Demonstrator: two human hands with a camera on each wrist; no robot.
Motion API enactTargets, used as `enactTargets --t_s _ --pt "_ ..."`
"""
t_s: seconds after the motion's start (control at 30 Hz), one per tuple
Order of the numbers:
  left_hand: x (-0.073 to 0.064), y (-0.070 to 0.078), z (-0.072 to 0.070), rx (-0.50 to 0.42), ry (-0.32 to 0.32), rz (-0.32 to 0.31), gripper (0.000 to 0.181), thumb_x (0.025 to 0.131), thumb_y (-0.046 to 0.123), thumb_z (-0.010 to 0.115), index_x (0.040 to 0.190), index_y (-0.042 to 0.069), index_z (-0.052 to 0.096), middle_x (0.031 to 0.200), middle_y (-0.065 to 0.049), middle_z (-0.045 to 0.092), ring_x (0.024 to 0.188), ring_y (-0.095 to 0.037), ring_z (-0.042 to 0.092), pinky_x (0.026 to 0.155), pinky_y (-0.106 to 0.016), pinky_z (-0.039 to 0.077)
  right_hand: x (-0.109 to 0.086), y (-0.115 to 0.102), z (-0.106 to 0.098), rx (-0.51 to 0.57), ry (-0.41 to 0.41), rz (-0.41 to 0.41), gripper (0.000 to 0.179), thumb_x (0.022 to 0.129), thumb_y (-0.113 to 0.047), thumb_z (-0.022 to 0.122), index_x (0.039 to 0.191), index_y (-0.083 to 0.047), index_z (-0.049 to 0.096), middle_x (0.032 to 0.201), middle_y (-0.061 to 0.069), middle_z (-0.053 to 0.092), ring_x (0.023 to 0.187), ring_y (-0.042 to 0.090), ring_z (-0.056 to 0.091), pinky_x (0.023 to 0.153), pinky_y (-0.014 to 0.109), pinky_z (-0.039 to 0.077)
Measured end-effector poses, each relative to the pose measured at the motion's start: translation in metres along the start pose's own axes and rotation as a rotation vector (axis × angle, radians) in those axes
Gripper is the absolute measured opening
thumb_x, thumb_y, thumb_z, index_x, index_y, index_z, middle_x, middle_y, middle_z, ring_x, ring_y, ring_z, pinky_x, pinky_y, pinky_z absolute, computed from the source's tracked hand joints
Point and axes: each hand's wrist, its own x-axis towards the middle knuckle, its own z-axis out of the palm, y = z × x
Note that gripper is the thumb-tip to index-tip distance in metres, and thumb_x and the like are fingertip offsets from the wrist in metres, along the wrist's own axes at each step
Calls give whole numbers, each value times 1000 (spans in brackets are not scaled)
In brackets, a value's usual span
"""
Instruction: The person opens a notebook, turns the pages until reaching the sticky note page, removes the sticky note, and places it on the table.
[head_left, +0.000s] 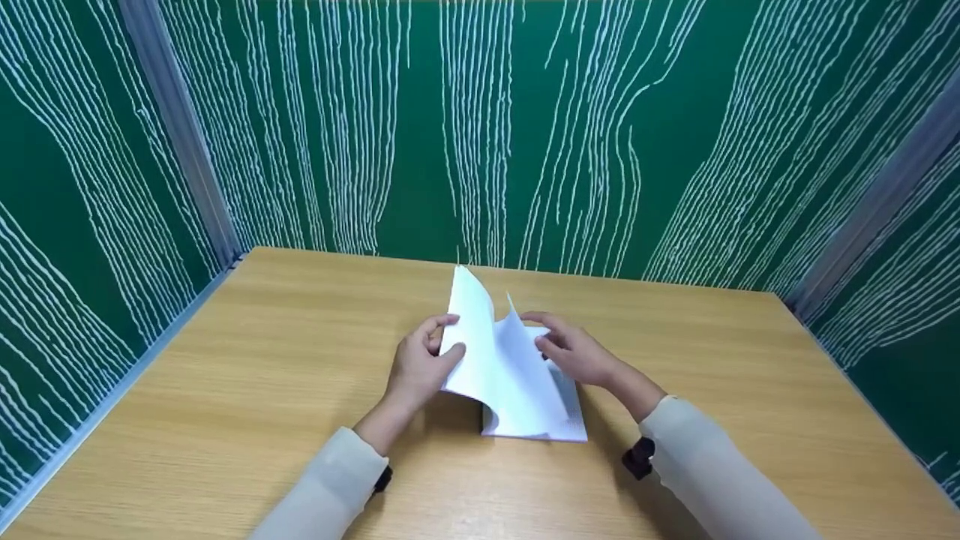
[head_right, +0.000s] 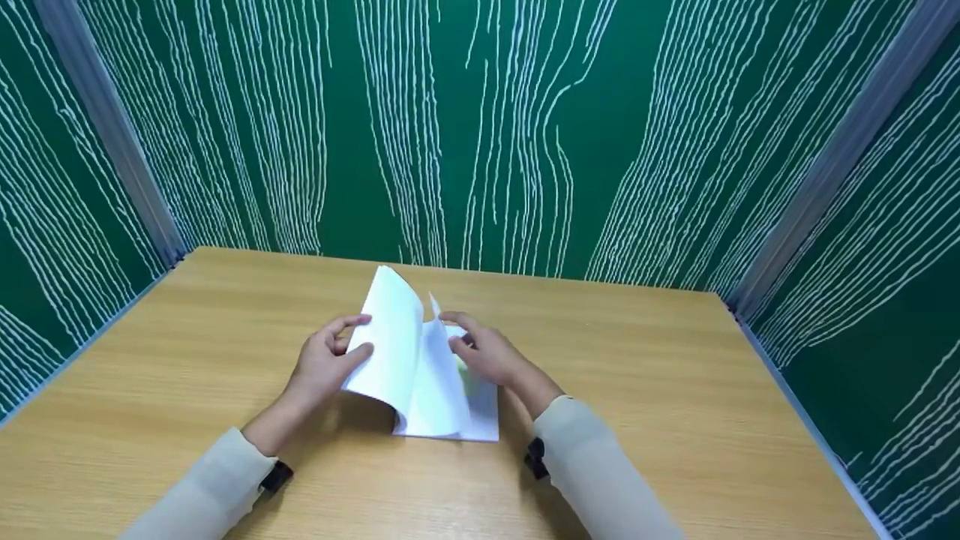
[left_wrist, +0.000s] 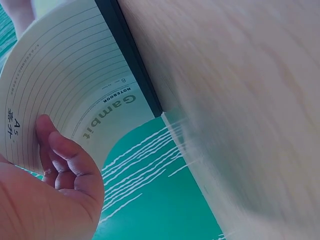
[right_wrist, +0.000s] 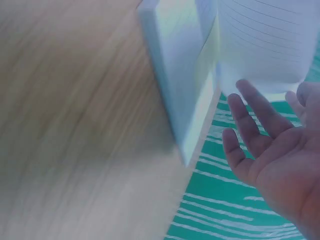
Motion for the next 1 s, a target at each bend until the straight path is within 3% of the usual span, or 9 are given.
enactTargets --t_s 0.2,0.47,0.67,1.0 --pt "0 0 -1 -23 -19 -13 53 79 25 60 128 33 40 71 -4 62 65 -15 62 56 -27 50 -2 -13 11 -59 -38 -79 52 87 -35 49 132 -42 25 124 -3 45 96 16 55 78 34 48" --pt "2 -1 -1 -30 -32 1 59 78 25 61 131 33 36 81 -2 67 67 -14 64 59 -28 51 -2 -25 25 -154 -68 -170 57 81 -43 54 132 -38 28 130 -2 37 100 17 56 83 38 46" --pt "3 -1 -1 -8 -31 -15 59 79 29 61 131 36 35 82 -2 66 68 -14 63 59 -27 51 -5 -36 32 -215 -63 -172 59 78 -46 56 131 -40 29 131 -4 36 105 17 53 85 39 45" --pt "-1 4 -4 -35 -80 -35 66 77 33 63 135 31 31 105 -6 63 80 -15 65 62 -28 52 -3 -44 38 -235 -84 -172 64 76 -50 56 132 -45 25 139 -4 31 117 21 45 86 39 45"
